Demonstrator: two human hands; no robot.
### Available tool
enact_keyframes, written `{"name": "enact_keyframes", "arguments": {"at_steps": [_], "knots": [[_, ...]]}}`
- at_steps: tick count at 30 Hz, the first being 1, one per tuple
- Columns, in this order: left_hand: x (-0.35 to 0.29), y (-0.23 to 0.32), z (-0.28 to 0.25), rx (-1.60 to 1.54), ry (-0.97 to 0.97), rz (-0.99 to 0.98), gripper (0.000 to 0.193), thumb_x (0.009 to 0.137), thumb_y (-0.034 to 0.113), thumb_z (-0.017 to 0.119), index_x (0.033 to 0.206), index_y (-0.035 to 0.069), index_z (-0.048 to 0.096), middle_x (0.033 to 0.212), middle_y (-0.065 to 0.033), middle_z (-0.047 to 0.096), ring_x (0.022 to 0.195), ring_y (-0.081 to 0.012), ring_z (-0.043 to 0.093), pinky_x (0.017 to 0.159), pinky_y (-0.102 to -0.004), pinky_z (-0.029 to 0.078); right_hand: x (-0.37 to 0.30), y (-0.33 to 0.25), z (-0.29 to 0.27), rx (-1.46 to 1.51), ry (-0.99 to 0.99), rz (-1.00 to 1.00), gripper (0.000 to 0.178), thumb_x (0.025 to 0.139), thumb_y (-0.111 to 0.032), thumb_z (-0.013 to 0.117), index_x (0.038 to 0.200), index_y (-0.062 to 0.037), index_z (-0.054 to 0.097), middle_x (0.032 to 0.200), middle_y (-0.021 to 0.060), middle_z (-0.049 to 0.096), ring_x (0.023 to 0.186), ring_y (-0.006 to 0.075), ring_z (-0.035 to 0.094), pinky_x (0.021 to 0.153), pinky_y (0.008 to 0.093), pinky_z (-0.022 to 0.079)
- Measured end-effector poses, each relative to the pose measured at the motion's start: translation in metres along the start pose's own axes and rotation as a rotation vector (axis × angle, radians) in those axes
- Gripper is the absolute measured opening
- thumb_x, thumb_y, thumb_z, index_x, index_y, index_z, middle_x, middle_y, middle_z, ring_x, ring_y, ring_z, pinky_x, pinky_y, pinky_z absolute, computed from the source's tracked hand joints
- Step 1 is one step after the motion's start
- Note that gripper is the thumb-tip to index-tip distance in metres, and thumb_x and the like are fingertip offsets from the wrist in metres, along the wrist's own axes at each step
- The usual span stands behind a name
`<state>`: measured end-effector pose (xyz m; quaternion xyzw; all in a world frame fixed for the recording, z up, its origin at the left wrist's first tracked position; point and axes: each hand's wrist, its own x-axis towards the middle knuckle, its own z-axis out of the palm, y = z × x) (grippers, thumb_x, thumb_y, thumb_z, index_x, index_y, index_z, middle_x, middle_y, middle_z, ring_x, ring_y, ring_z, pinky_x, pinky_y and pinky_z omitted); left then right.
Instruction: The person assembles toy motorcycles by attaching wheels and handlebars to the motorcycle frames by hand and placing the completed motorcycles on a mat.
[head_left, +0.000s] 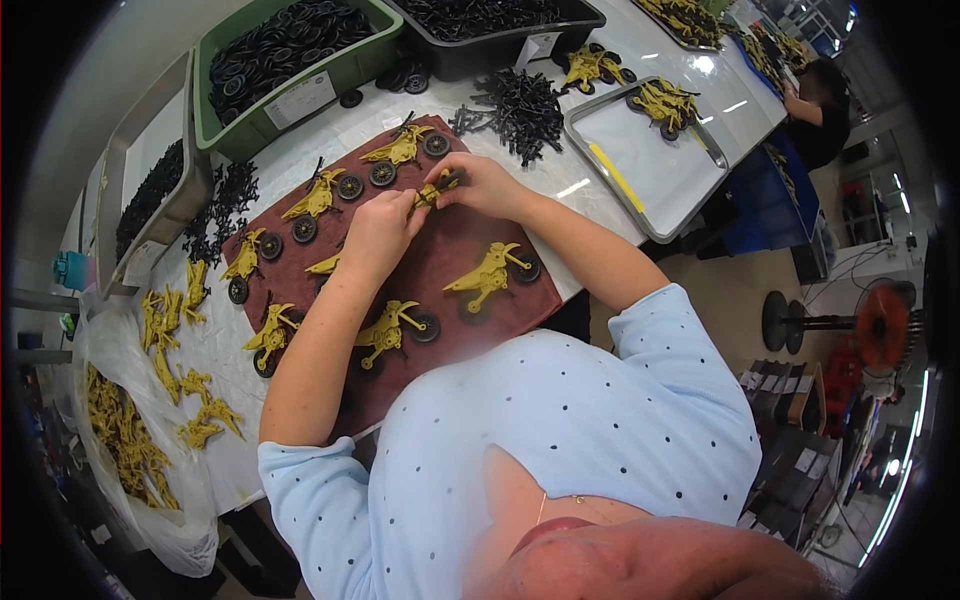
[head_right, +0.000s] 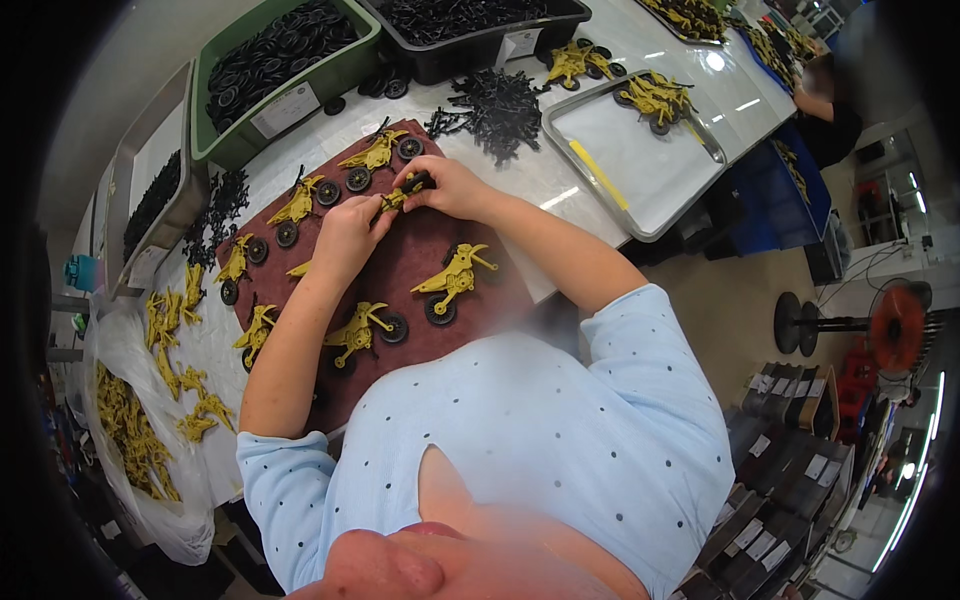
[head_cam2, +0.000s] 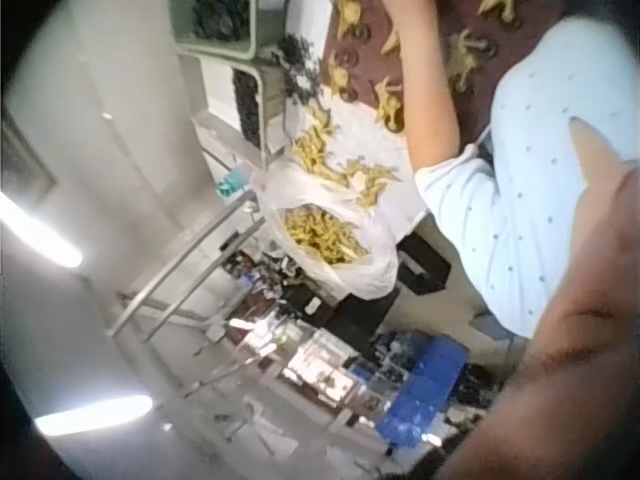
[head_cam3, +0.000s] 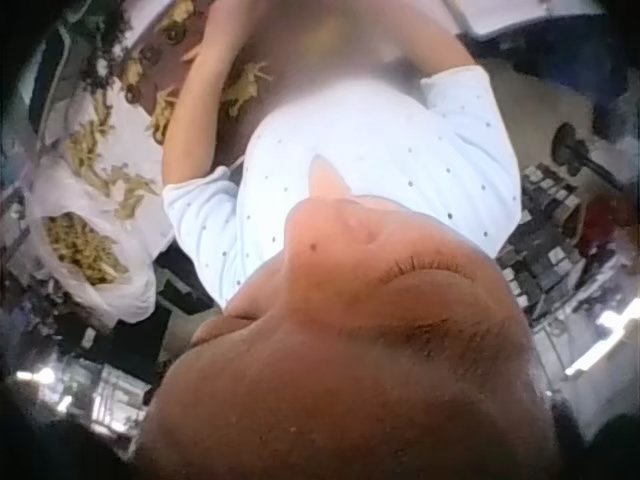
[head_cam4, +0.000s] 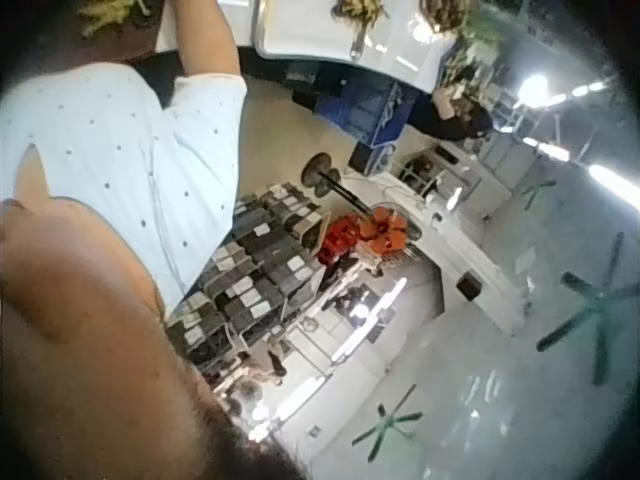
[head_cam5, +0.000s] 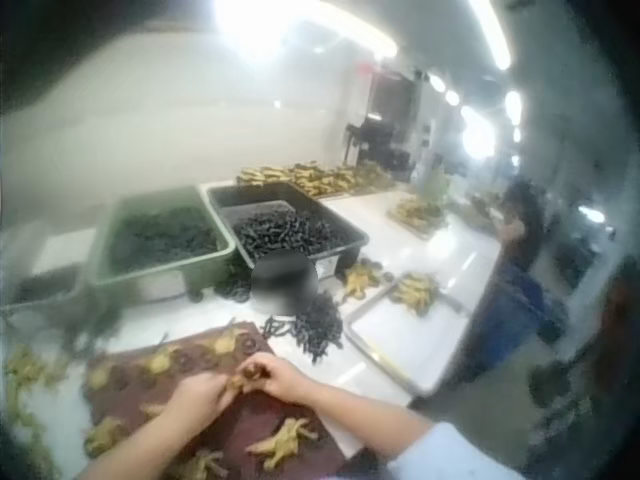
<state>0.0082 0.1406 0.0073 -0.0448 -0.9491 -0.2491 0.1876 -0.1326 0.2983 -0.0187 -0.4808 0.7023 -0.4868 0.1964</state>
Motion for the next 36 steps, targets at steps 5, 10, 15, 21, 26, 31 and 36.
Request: {"name": "enact_keyframes", "arguments": {"at_steps": [5, 10, 15, 21, 26, 31, 36], "knots": [[0.000, -0.001, 0.002, 0.002, 0.005, 0.055, 0.015, 0.079, 0.014, 0.069, 0.084, 0.002, 0.061, 0.078, -0.0141, 0.063, 0.070, -0.0326, 0.062, 0.062, -0.0396, 0.050, -0.002, 0.002, 0.002, 0.076, 0.007, -0.088, 0.034, 0.071, -0.010, 0.080, 0.101, -0.0079, 0.065, 0.097, 0.0038, 0.066, 0.091, 0.0167, 0.061, 0.082, 0.0312, 0.048], [0.005, -0.005, -0.004, 0.009, -0.063, 0.054, 0.014, 0.079, 0.012, 0.070, 0.083, 0.001, 0.062, 0.079, -0.0138, 0.063, 0.069, -0.0307, 0.062, 0.061, -0.0375, 0.050, -0.003, 0.007, 0.008, 0.061, 0.070, -0.071, 0.033, 0.071, -0.003, 0.077, 0.101, -0.0064, 0.064, 0.096, 0.0049, 0.067, 0.089, 0.0173, 0.062, 0.079, 0.0311, 0.049], [0.004, -0.006, -0.004, -0.032, -0.032, 0.057, 0.014, 0.079, 0.011, 0.070, 0.081, 0.000, 0.061, 0.077, -0.0137, 0.063, 0.068, -0.0308, 0.061, 0.062, -0.0376, 0.049, -0.005, -0.003, 0.007, 0.008, 0.068, -0.045, 0.033, 0.072, -0.002, 0.076, 0.102, -0.0041, 0.064, 0.096, 0.0068, 0.067, 0.091, 0.0180, 0.063, 0.081, 0.0307, 0.049], [0.001, 0.004, 0.003, -0.036, 0.050, 0.022, 0.014, 0.079, 0.013, 0.068, 0.081, 0.002, 0.059, 0.072, -0.0131, 0.059, 0.069, -0.0316, 0.060, 0.063, -0.0385, 0.050, -0.008, -0.027, -0.012, -0.015, 0.031, -0.005, 0.046, 0.066, -0.011, 0.081, 0.107, -0.0045, 0.060, 0.109, 0.0095, 0.059, 0.102, 0.0215, 0.058, 0.088, 0.0330, 0.048], [-0.006, 0.018, 0.010, 0.088, 0.090, 0.069, 0.016, 0.077, 0.012, 0.068, 0.086, 0.002, 0.060, 0.076, -0.0117, 0.061, 0.075, -0.0284, 0.062, 0.066, -0.0377, 0.052, -0.027, -0.068, -0.010, -0.645, 0.200, -0.249, 0.030, 0.067, -0.023, 0.080, 0.090, -0.0092, 0.067, 0.116, 0.0102, 0.050, 0.110, 0.0277, 0.049, 0.096, 0.0397, 0.038], [-0.007, 0.021, 0.013, 0.132, 0.068, 0.090, 0.019, 0.078, 0.016, 0.066, 0.085, 0.001, 0.058, 0.077, -0.0113, 0.060, 0.077, -0.0272, 0.061, 0.066, -0.0364, 0.052, -0.036, -0.066, 0.015, -0.686, 0.261, -0.149, 0.018, 0.070, -0.020, 0.075, 0.082, -0.0095, 0.067, 0.113, 0.0094, 0.052, 0.108, 0.0272, 0.049, 0.093, 0.0414, 0.036], [-0.008, 0.027, 0.014, 0.175, 0.062, 0.100, 0.017, 0.081, 0.017, 0.063, 0.084, 0.001, 0.057, 0.077, -0.0111, 0.059, 0.075, -0.0262, 0.060, 0.065, -0.0350, 0.052, -0.040, -0.064, 0.029, -0.702, 0.415, -0.113, 0.015, 0.064, -0.011, 0.069, 0.070, -0.0056, 0.057, 0.104, 0.0088, 0.053, 0.102, 0.0282, 0.049, 0.083, 0.0416, 0.037]]}}
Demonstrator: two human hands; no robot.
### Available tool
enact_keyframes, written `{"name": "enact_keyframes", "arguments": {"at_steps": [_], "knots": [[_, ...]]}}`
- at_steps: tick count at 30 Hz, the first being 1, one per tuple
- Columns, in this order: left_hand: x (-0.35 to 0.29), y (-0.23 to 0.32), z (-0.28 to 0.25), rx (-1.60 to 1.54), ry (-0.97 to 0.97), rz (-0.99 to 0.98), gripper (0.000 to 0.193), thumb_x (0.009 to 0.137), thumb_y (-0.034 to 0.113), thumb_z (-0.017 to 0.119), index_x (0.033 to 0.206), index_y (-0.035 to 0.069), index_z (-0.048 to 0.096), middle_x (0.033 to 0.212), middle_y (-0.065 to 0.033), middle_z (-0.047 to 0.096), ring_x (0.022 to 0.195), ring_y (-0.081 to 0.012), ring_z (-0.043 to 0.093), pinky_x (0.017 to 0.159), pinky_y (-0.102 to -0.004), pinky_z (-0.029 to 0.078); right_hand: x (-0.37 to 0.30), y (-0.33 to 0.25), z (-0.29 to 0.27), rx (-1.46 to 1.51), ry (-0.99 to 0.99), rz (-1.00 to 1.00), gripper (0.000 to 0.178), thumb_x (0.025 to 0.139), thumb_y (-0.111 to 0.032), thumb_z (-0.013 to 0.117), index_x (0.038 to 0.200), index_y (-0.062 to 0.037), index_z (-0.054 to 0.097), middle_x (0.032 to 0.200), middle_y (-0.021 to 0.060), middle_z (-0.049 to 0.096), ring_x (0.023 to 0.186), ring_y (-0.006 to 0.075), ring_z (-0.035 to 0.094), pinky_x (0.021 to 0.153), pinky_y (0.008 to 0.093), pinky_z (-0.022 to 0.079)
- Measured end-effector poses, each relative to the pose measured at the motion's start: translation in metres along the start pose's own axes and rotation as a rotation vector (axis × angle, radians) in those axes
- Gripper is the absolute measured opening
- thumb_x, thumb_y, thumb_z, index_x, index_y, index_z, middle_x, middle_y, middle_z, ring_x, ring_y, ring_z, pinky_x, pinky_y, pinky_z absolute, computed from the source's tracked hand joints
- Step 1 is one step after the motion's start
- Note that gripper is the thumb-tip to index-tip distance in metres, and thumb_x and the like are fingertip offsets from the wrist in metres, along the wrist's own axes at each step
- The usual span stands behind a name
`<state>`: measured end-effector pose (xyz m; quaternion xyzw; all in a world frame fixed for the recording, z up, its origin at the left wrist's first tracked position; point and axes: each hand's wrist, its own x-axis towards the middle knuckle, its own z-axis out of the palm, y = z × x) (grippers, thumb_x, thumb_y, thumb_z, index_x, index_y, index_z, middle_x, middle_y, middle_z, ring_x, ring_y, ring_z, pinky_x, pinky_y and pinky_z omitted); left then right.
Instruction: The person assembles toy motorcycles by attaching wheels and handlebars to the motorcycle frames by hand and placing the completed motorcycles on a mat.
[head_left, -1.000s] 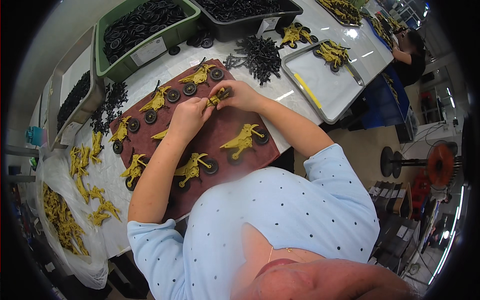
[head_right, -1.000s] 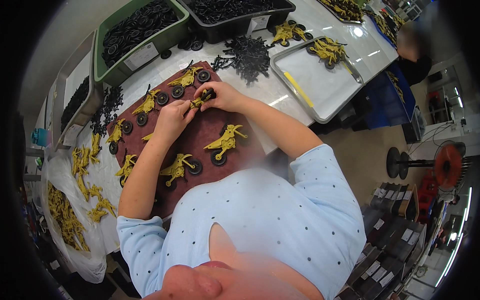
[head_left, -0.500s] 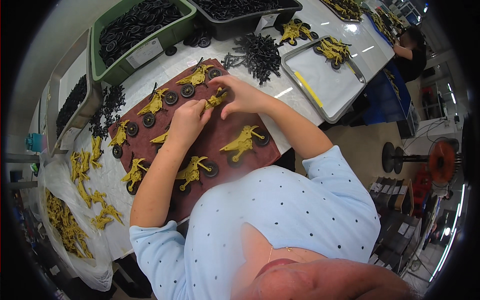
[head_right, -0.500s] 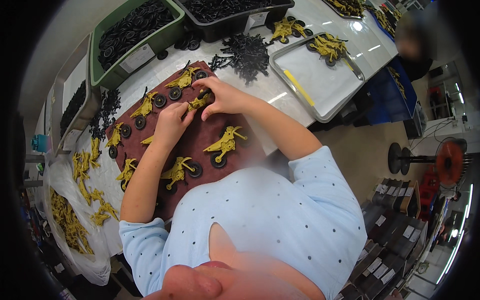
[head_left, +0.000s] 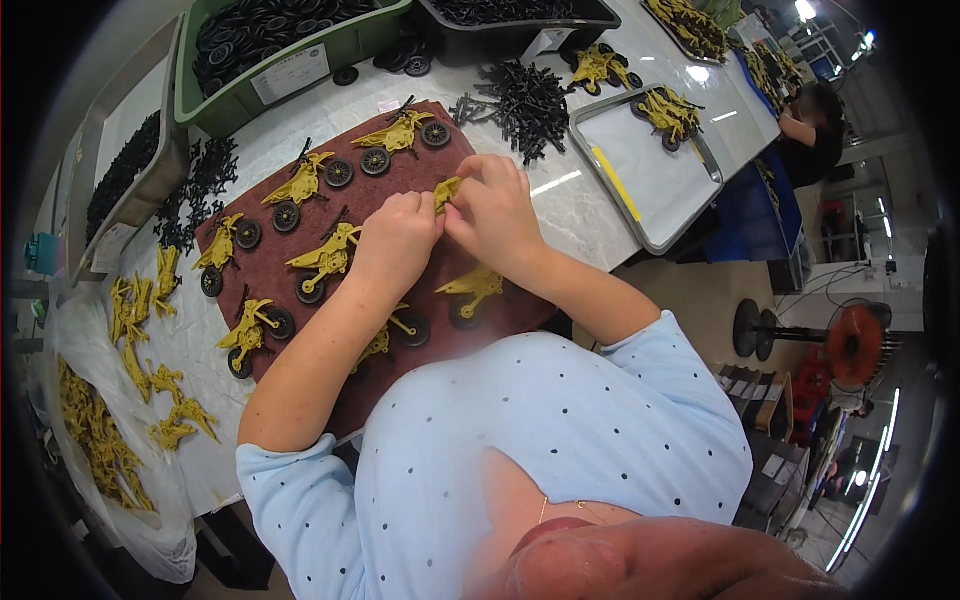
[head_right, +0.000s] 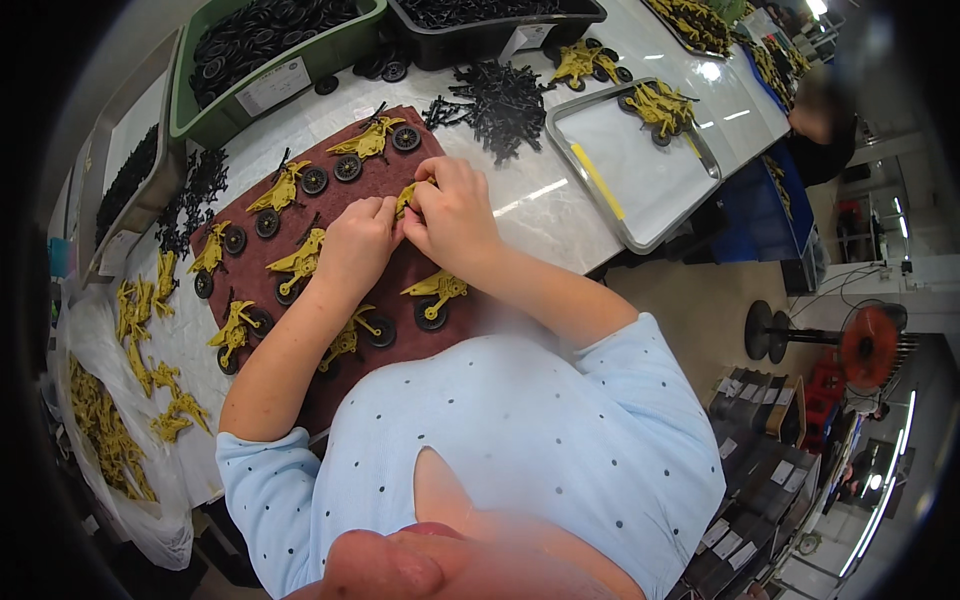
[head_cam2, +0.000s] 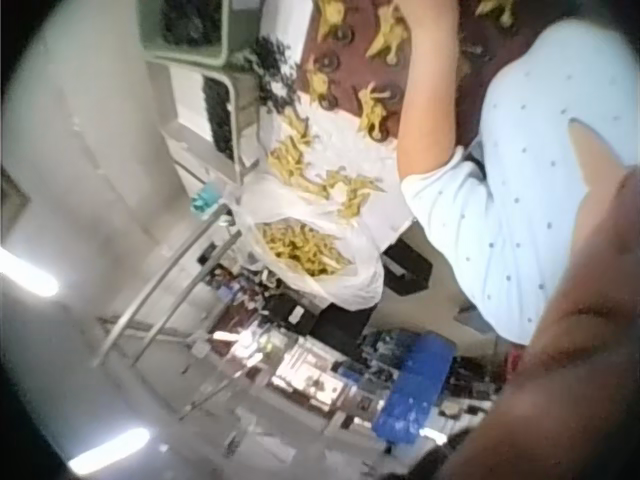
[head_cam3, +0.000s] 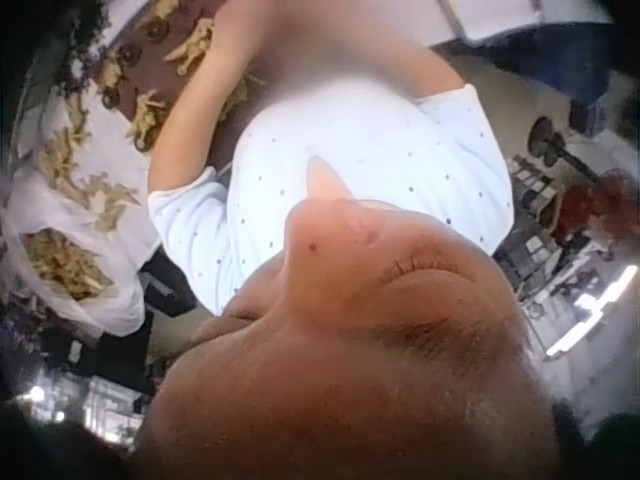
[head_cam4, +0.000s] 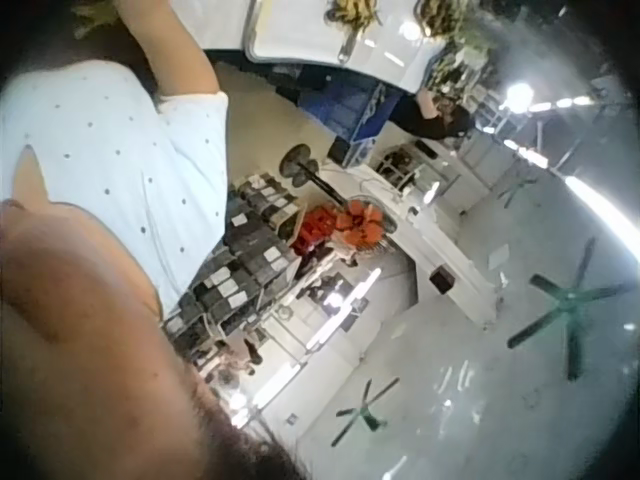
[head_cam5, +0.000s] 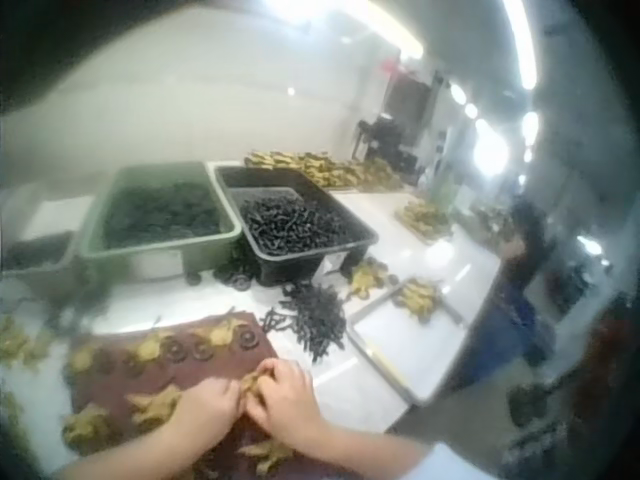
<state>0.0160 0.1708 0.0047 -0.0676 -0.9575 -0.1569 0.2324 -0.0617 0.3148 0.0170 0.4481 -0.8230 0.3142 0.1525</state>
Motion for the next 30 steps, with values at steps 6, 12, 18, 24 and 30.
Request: {"name": "enact_keyframes", "arguments": {"at_steps": [6, 12, 18, 24, 30], "knots": [[0.001, 0.007, 0.003, 0.034, -0.018, -0.004, 0.010, 0.078, 0.009, 0.060, 0.083, 0.001, 0.056, 0.077, -0.0116, 0.058, 0.075, -0.0253, 0.060, 0.065, -0.0341, 0.052, -0.003, -0.003, 0.004, -0.007, 0.109, 0.049, 0.016, 0.062, -0.011, 0.069, 0.067, -0.0068, 0.053, 0.100, 0.0083, 0.053, 0.098, 0.0279, 0.049, 0.083, 0.0408, 0.036], [0.003, 0.009, 0.004, 0.049, -0.026, -0.009, 0.009, 0.075, 0.006, 0.058, 0.082, 0.001, 0.057, 0.076, -0.0117, 0.058, 0.074, -0.0262, 0.061, 0.066, -0.0342, 0.052, -0.004, -0.004, 0.010, -0.079, 0.139, 0.016, 0.016, 0.064, -0.010, 0.068, 0.069, -0.0063, 0.053, 0.102, 0.0089, 0.053, 0.100, 0.0287, 0.049, 0.085, 0.0408, 0.036], [0.005, 0.002, -0.026, -0.204, 0.118, -0.061, 0.017, 0.076, 0.005, 0.069, 0.090, -0.003, 0.063, 0.079, -0.0144, 0.063, 0.071, -0.0323, 0.062, 0.063, -0.0379, 0.051, 0.016, 0.012, -0.025, 0.316, 0.102, -0.099, 0.041, 0.069, -0.011, 0.077, 0.105, -0.0043, 0.060, 0.118, 0.0124, 0.054, 0.116, 0.0304, 0.046, 0.095, 0.0421, 0.040], [0.005, 0.017, -0.054, -0.464, -0.007, -0.107, 0.020, 0.079, 0.006, 0.069, 0.097, -0.001, 0.065, 0.089, -0.0140, 0.066, 0.082, -0.0294, 0.064, 0.069, -0.0352, 0.052, -0.001, 0.027, -0.018, 1.009, -0.290, 0.223, 0.040, 0.076, 0.012, 0.066, 0.113, -0.0008, 0.058, 0.110, 0.0099, 0.059, 0.101, 0.0178, 0.058, 0.081, 0.0282, 0.052], [-0.006, 0.025, -0.059, -0.594, 0.186, -0.092, 0.034, 0.075, 0.003, 0.073, 0.108, 0.002, 0.067, 0.092, -0.0097, 0.068, 0.084, -0.0255, 0.066, 0.070, -0.0332, 0.052, -0.002, 0.001, -0.027, 0.803, -0.033, -0.094, 0.050, 0.061, 0.014, 0.074, 0.107, -0.0023, 0.061, 0.104, 0.0099, 0.061, 0.094, 0.0213, 0.061, 0.080, 0.0305, 0.051]]}}
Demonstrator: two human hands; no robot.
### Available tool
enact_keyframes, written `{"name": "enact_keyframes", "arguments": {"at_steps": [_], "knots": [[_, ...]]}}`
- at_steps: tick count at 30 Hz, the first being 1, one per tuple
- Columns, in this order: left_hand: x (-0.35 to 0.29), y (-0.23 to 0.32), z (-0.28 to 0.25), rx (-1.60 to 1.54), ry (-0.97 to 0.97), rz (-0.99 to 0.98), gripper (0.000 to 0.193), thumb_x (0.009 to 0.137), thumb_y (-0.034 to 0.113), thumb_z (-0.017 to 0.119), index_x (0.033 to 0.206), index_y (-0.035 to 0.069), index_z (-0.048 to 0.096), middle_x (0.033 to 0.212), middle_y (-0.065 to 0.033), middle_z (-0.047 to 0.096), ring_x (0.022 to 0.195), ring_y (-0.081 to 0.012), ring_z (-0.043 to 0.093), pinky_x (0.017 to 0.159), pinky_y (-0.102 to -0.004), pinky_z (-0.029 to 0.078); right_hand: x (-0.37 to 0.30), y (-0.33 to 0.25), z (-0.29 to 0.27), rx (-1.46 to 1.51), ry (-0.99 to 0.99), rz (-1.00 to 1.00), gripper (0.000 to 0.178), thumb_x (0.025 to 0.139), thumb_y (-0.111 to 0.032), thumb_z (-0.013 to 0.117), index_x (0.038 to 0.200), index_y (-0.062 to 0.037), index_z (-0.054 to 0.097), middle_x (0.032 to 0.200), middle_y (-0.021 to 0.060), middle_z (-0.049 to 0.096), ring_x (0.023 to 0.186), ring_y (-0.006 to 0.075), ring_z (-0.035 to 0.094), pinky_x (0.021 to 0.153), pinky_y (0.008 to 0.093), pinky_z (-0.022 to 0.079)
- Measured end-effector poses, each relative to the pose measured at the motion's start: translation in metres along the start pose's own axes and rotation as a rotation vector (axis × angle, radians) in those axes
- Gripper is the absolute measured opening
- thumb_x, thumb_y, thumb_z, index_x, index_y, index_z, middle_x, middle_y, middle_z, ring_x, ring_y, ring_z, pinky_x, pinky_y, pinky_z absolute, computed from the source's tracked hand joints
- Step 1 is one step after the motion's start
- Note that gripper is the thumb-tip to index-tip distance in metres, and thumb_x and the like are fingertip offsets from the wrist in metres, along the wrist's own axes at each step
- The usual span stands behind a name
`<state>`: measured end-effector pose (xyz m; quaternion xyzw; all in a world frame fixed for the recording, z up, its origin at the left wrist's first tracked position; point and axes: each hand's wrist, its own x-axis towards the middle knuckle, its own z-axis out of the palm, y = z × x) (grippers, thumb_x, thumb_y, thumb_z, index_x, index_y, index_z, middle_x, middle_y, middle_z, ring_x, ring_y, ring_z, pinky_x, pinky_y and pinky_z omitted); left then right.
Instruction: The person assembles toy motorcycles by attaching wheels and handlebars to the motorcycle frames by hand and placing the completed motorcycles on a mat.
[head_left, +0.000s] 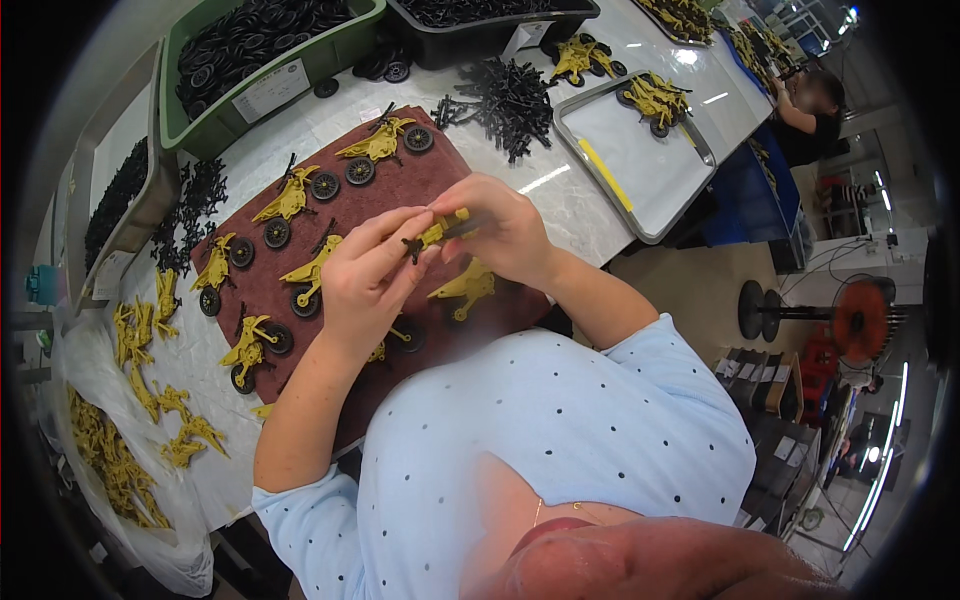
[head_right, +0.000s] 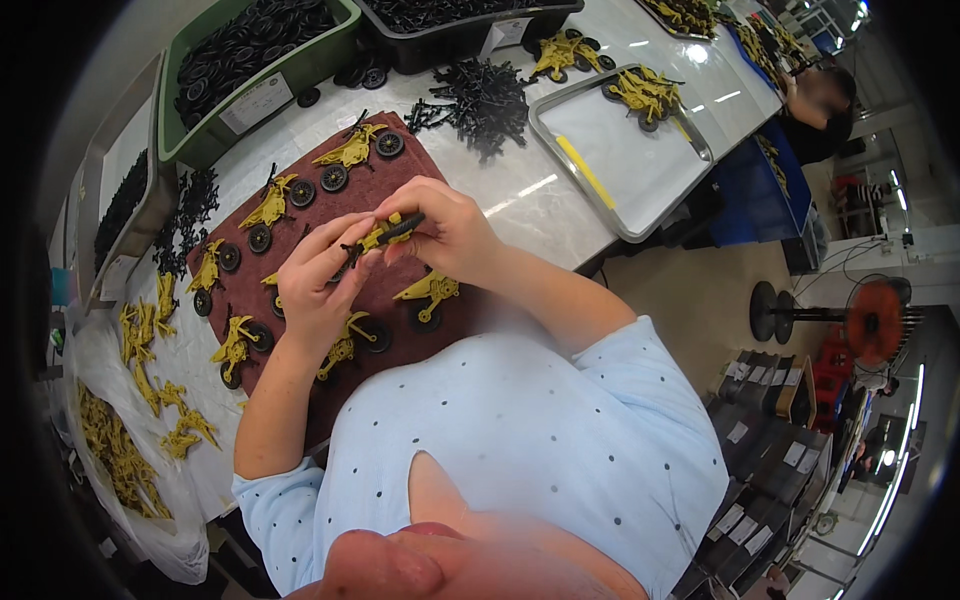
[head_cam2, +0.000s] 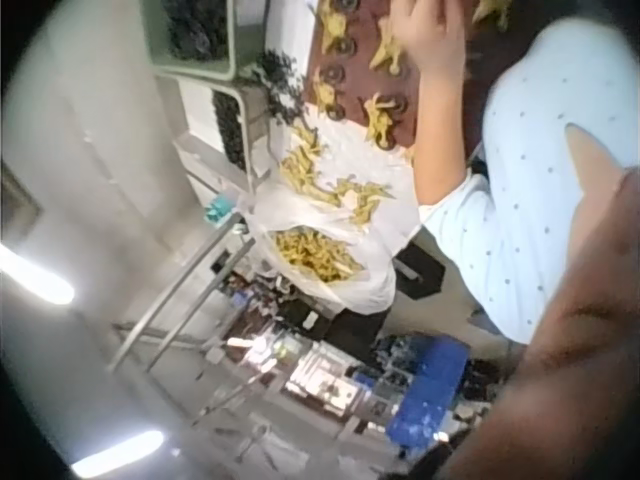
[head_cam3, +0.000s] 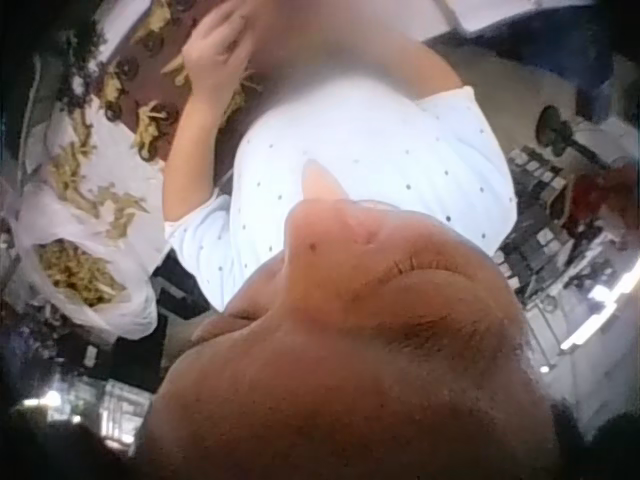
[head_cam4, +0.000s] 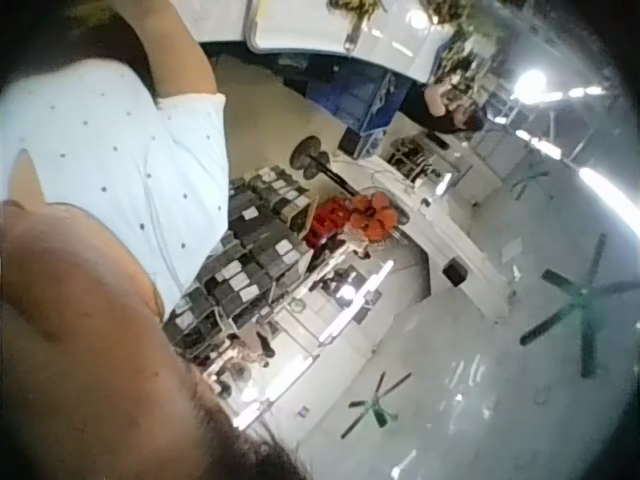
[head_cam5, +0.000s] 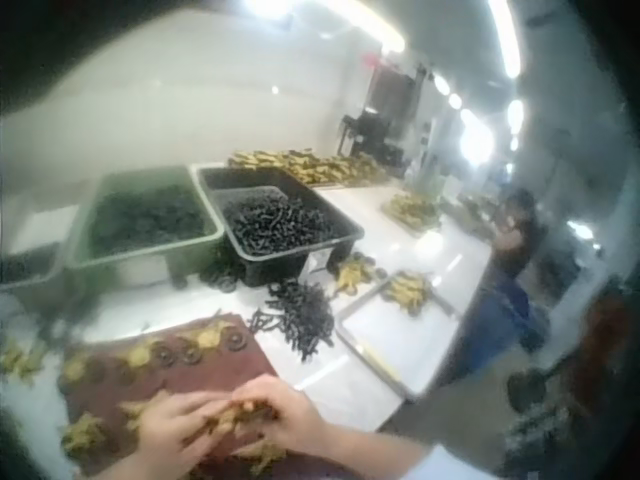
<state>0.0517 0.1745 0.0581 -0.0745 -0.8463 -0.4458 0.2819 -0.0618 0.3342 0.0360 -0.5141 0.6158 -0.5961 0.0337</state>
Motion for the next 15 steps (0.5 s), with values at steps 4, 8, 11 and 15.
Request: {"name": "enact_keyframes", "arguments": {"at_steps": [4, 8, 11, 15], "knots": [[-0.004, 0.002, -0.004, 0.090, 0.057, 0.190, 0.030, 0.072, 0.004, 0.074, 0.102, 0.002, 0.068, 0.089, -0.0082, 0.068, 0.076, -0.0214, 0.063, 0.069, -0.0313, 0.046, 0.000, -0.013, 0.003, 0.015, -0.012, 0.000, 0.051, 0.059, 0.012, 0.077, 0.105, -0.0030, 0.061, 0.102, 0.0093, 0.062, 0.093, 0.0219, 0.060, 0.079, 0.0306, 0.050], [-0.001, 0.011, -0.011, 0.188, 0.029, 0.270, 0.026, 0.073, 0.005, 0.072, 0.098, 0.001, 0.068, 0.086, -0.0062, 0.068, 0.068, -0.0188, 0.059, 0.069, -0.0306, 0.039, -0.004, -0.023, 0.005, 0.023, 0.007, 0.070, 0.050, 0.059, 0.010, 0.078, 0.104, -0.0029, 0.062, 0.101, 0.0094, 0.062, 0.094, 0.0220, 0.060, 0.079, 0.0301, 0.050], [-0.001, 0.015, -0.014, 0.225, 0.003, 0.261, 0.026, 0.074, 0.005, 0.071, 0.100, 0.002, 0.068, 0.087, -0.0059, 0.067, 0.072, -0.0177, 0.061, 0.069, -0.0300, 0.037, -0.003, -0.023, 0.004, 0.024, 0.011, 0.052, 0.049, 0.059, 0.008, 0.079, 0.104, -0.0032, 0.063, 0.104, 0.0102, 0.062, 0.094, 0.0222, 0.060, 0.079, 0.0308, 0.050], [-0.004, 0.007, -0.025, 0.250, -0.101, 0.270, 0.037, 0.076, 0.016, 0.074, 0.109, 0.001, 0.065, 0.101, -0.0087, 0.066, 0.087, -0.0210, 0.063, 0.077, -0.0337, 0.042, 0.009, -0.014, 0.003, 0.118, 0.012, -0.172, 0.034, 0.066, -0.004, 0.080, 0.096, -0.0077, 0.067, 0.100, 0.0072, 0.063, 0.095, 0.0233, 0.060, 0.078, 0.0320, 0.050]]}}
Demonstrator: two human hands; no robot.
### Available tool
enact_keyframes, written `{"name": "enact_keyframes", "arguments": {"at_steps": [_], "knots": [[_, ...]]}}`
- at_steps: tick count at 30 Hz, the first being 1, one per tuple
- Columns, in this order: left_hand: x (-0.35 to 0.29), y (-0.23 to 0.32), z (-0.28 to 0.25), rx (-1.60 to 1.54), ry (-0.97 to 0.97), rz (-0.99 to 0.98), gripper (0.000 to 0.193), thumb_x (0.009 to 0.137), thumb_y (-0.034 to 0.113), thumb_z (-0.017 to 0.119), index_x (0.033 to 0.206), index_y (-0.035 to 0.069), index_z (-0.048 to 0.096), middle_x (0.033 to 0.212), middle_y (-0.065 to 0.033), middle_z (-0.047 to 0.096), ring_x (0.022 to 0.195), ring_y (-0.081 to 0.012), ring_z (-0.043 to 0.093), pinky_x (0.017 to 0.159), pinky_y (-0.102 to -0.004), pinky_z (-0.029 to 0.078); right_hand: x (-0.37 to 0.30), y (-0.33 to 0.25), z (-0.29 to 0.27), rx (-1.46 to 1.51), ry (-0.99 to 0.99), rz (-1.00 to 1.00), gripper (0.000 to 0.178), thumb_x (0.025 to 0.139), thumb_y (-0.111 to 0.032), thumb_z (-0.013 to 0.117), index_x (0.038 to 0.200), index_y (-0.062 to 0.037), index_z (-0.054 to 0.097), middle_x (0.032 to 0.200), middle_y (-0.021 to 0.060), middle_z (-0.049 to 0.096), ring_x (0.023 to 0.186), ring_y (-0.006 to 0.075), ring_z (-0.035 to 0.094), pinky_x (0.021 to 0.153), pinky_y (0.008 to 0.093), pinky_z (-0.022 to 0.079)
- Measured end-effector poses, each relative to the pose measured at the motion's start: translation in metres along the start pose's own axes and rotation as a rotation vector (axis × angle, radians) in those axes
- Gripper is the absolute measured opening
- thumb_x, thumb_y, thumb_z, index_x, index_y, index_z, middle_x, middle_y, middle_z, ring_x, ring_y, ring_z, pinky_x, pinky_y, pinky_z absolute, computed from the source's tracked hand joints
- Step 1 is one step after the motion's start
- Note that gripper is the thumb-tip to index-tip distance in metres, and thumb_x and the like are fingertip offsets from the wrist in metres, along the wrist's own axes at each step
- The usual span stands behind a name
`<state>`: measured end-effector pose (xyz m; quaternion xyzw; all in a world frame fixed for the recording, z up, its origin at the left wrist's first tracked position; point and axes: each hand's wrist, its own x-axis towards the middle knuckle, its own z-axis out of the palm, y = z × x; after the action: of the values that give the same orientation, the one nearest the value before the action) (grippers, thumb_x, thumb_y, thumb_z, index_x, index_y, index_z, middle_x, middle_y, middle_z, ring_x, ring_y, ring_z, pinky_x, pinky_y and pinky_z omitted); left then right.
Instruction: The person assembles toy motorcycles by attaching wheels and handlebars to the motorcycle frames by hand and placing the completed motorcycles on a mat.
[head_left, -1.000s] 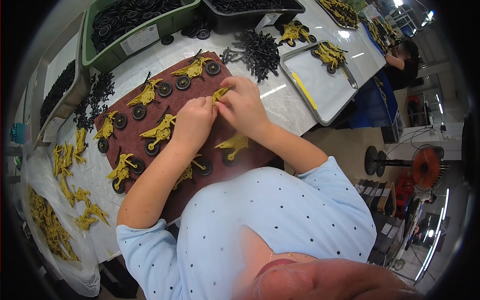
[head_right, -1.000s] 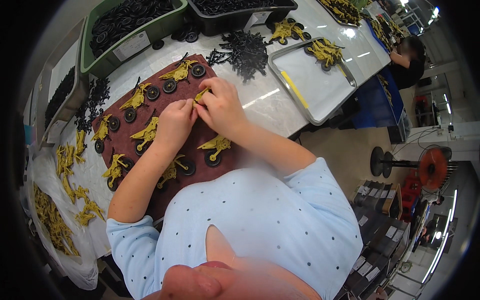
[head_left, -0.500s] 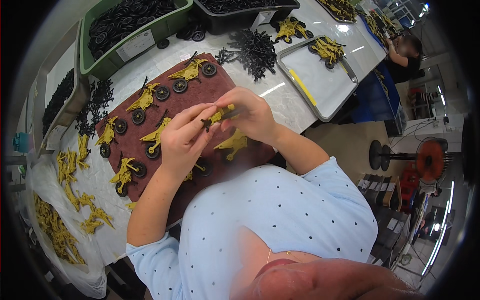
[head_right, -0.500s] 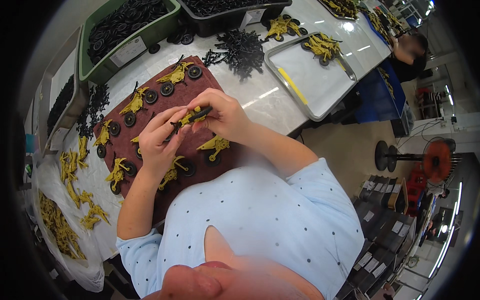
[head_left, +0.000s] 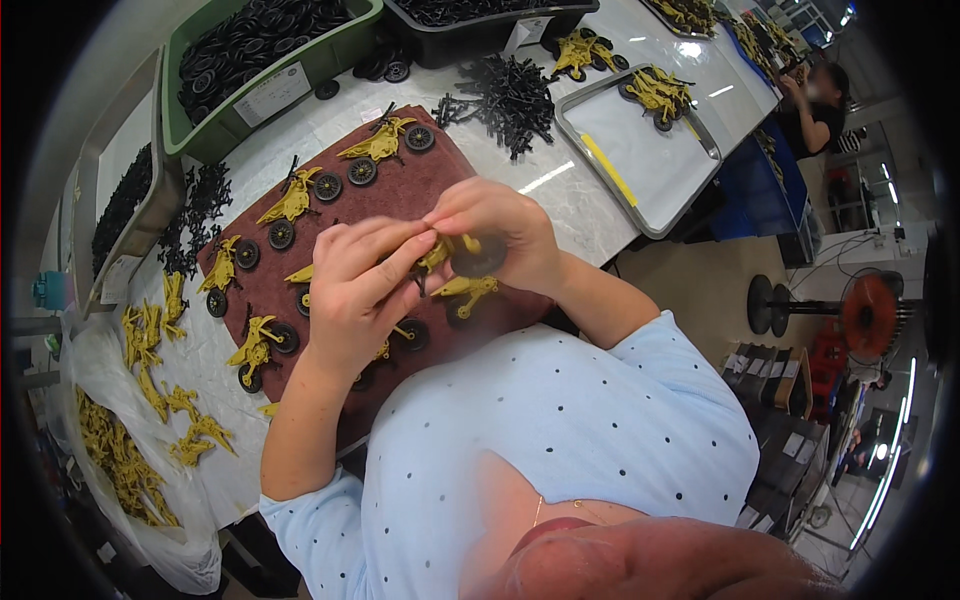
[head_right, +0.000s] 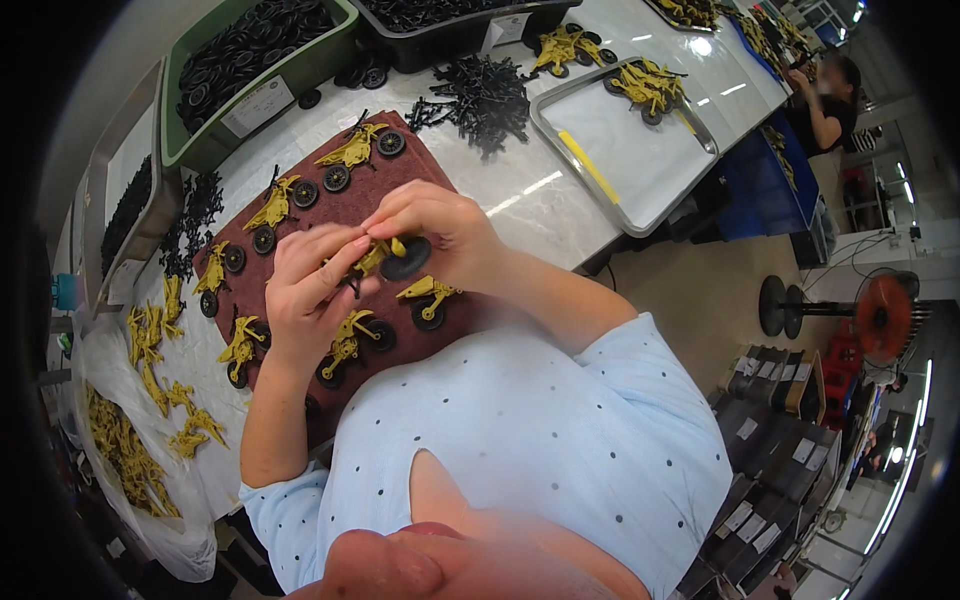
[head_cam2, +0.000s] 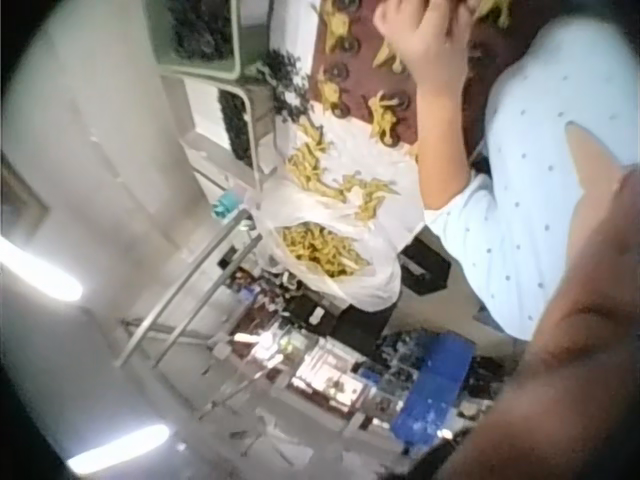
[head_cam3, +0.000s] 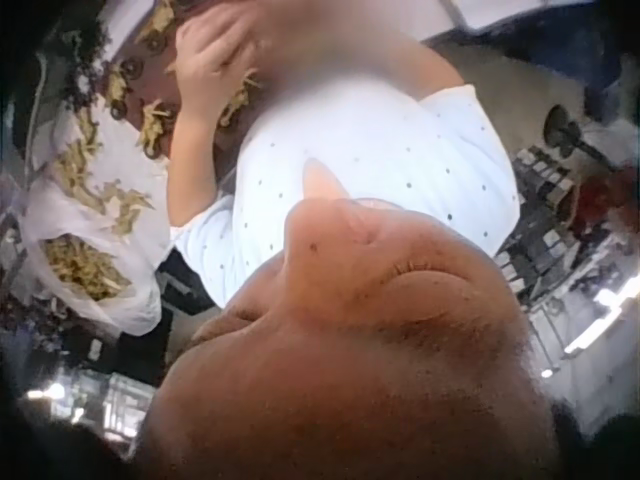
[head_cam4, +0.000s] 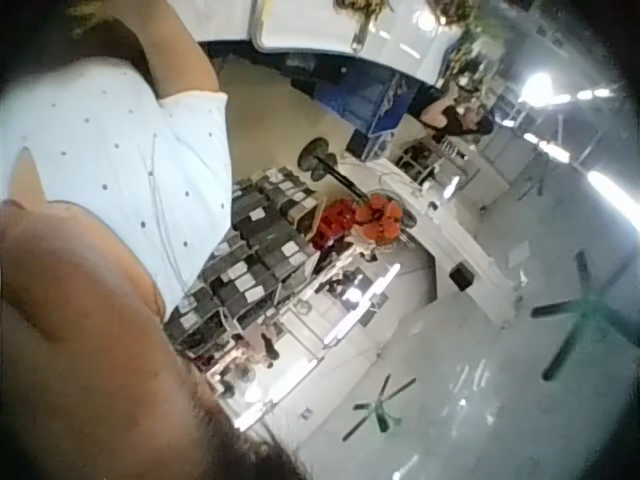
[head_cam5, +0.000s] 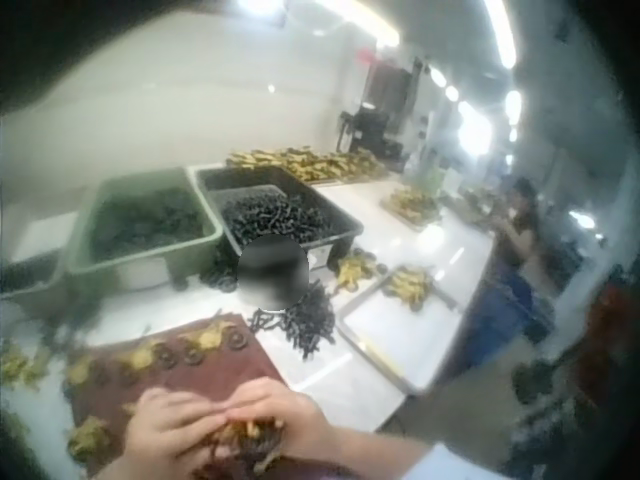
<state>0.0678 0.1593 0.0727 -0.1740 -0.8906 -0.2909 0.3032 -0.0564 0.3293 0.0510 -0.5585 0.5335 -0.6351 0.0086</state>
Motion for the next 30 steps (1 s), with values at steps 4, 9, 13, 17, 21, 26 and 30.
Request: {"name": "enact_keyframes", "arguments": {"at_steps": [4, 9, 13, 17, 21, 26, 30], "knots": [[-0.010, 0.002, 0.003, -0.592, 0.140, -0.355, 0.066, 0.085, 0.037, 0.067, 0.136, 0.001, 0.044, 0.127, -0.0167, 0.054, 0.113, -0.0247, 0.056, 0.096, -0.0402, 0.042, 0.006, -0.001, -0.008, -0.185, 0.043, -0.181, 0.031, 0.069, 0.002, 0.074, 0.092, -0.0190, 0.074, 0.121, 0.0089, 0.054, 0.114, 0.0274, 0.048, 0.093, 0.0380, 0.042], [-0.024, 0.004, 0.000, -1.225, 0.157, -0.954, 0.040, 0.094, 0.023, 0.060, 0.122, -0.003, 0.051, 0.112, -0.0134, 0.061, 0.101, -0.0151, 0.059, 0.089, -0.0273, 0.047, 0.007, 0.012, -0.007, -0.131, -0.098, -0.215, 0.034, 0.075, 0.006, 0.067, 0.102, -0.0128, 0.071, 0.131, 0.0119, 0.046, 0.115, 0.0251, 0.048, 0.094, 0.0356, 0.044], [-0.018, 0.011, -0.004, -0.771, 0.314, -0.767, 0.027, 0.091, 0.008, 0.060, 0.115, -0.004, 0.053, 0.107, -0.0098, 0.064, 0.094, -0.0128, 0.061, 0.085, -0.0233, 0.048, 0.005, 0.010, -0.011, 0.072, -0.081, 0.153, 0.042, 0.090, -0.003, 0.056, 0.131, -0.0056, 0.047, 0.132, 0.0157, 0.046, 0.116, 0.0242, 0.052, 0.097, 0.0370, 0.045], [-0.021, 0.015, 0.002, -0.712, 0.364, -0.732, 0.028, 0.087, -0.002, 0.062, 0.114, -0.004, 0.055, 0.109, -0.0109, 0.065, 0.095, -0.0147, 0.062, 0.084, -0.0261, 0.050, 0.004, 0.016, -0.003, 0.274, -0.180, 0.269, 0.048, 0.092, -0.013, 0.057, 0.137, -0.0027, 0.042, 0.125, 0.0127, 0.054, 0.115, 0.0222, 0.054, 0.097, 0.0350, 0.045], [-0.025, 0.012, 0.006, -0.592, 0.329, -0.644, 0.027, 0.084, -0.005, 0.063, 0.111, -0.004, 0.059, 0.105, -0.0098, 0.067, 0.094, -0.0150, 0.063, 0.082, -0.0267, 0.051, 0.006, 0.001, 0.008, -0.222, -0.168, 0.255, 0.040, 0.076, -0.013, 0.075, 0.111, -0.0022, 0.058, 0.100, 0.0103, 0.062, 0.094, 0.0219, 0.061, 0.077, 0.0317, 0.049], [-0.032, 0.006, 0.011, -0.489, 0.304, -0.678, 0.021, 0.083, -0.002, 0.065, 0.104, -0.003, 0.066, 0.100, -0.0092, 0.068, 0.087, -0.0126, 0.062, 0.078, -0.0254, 0.050, 0.000, 0.005, 0.014, -0.195, -0.167, 0.401, 0.033, 0.075, -0.002, 0.070, 0.106, -0.0012, 0.058, 0.098, 0.0108, 0.061, 0.087, 0.0210, 0.062, 0.076, 0.0300, 0.049], [-0.034, 0.003, -0.002, -0.449, -0.017, -0.942, 0.030, 0.082, 0.010, 0.070, 0.110, 0.000, 0.065, 0.101, -0.0119, 0.068, 0.083, -0.0154, 0.064, 0.076, -0.0257, 0.050, 0.001, 0.015, 0.010, 0.045, -0.256, 0.748, 0.025, 0.080, -0.002, 0.064, 0.104, 0.0012, 0.058, 0.095, 0.0085, 0.062, 0.086, 0.0159, 0.060, 0.075, 0.0283, 0.048]]}}
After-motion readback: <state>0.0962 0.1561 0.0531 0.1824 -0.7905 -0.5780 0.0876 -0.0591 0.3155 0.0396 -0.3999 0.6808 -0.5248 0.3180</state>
